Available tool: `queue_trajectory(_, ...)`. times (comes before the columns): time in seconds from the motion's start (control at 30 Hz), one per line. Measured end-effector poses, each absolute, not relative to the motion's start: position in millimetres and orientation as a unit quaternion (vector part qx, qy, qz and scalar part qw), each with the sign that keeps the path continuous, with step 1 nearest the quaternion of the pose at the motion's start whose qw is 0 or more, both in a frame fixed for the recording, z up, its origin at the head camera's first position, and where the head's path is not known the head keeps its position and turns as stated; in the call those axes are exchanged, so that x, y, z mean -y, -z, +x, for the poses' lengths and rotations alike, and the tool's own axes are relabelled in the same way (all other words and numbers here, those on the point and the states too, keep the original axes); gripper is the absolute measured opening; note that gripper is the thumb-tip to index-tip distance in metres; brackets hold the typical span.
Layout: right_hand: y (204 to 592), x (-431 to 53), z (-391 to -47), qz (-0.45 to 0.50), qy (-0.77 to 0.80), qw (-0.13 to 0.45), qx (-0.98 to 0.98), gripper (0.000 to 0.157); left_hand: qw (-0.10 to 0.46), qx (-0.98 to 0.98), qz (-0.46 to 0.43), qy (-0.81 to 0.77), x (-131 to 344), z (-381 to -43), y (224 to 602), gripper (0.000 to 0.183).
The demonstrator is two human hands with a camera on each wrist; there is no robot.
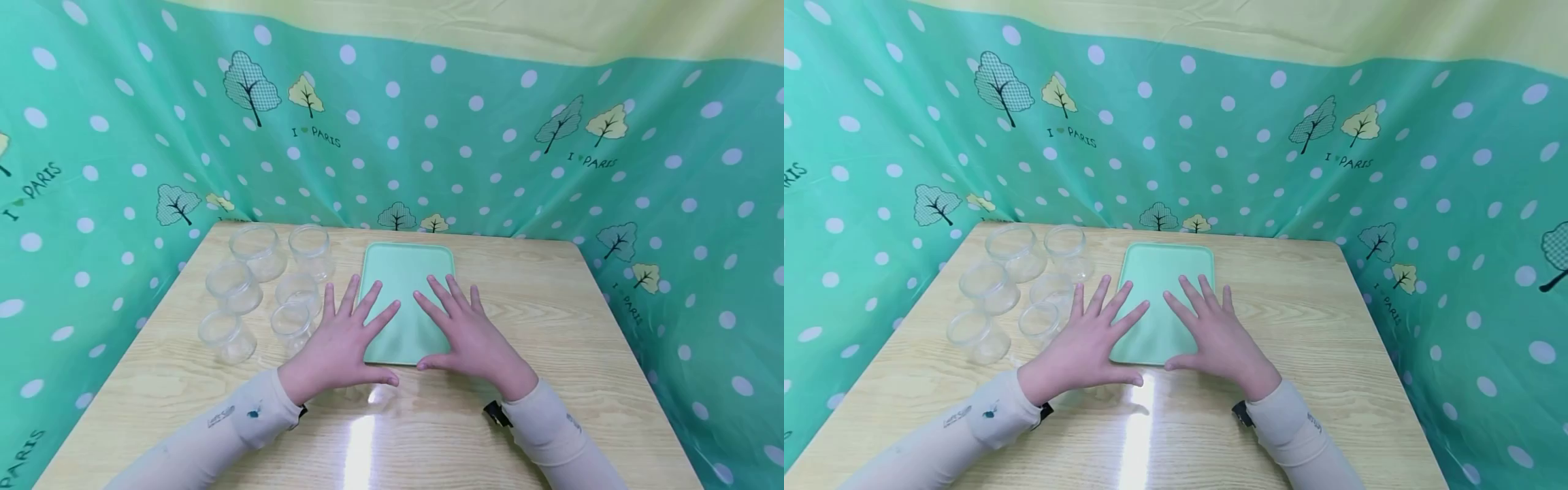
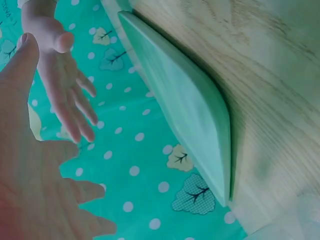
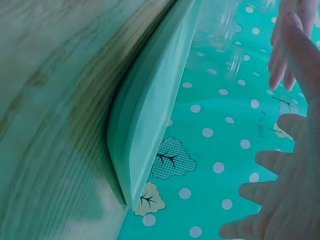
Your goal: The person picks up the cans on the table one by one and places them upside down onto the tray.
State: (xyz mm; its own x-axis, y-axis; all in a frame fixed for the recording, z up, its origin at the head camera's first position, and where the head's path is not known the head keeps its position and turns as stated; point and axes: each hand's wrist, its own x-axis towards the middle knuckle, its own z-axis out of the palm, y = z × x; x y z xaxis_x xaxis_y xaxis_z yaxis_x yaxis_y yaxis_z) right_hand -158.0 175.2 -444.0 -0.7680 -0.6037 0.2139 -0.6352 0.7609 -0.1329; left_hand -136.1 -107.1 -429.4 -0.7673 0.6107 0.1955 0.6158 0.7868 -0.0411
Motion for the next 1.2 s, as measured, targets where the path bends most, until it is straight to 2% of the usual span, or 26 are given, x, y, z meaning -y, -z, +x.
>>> queue_trajectory(0.43,441,-176,-156,0.345,-0.145,0.063,0.925,0.105,0.110,0.926,-0.358,0.045,112,-131,418,0.111)
queue_trajectory(0.73,440,-176,-156,0.351,-0.141,0.089,0.921,0.090,0.098,0.928,-0.358,0.039,117,-132,409,0.102)
queue_trajectory(1.2,437,-174,-155,0.345,-0.159,0.113,0.918,0.069,0.103,0.919,-0.379,0.029,126,-133,403,0.070)
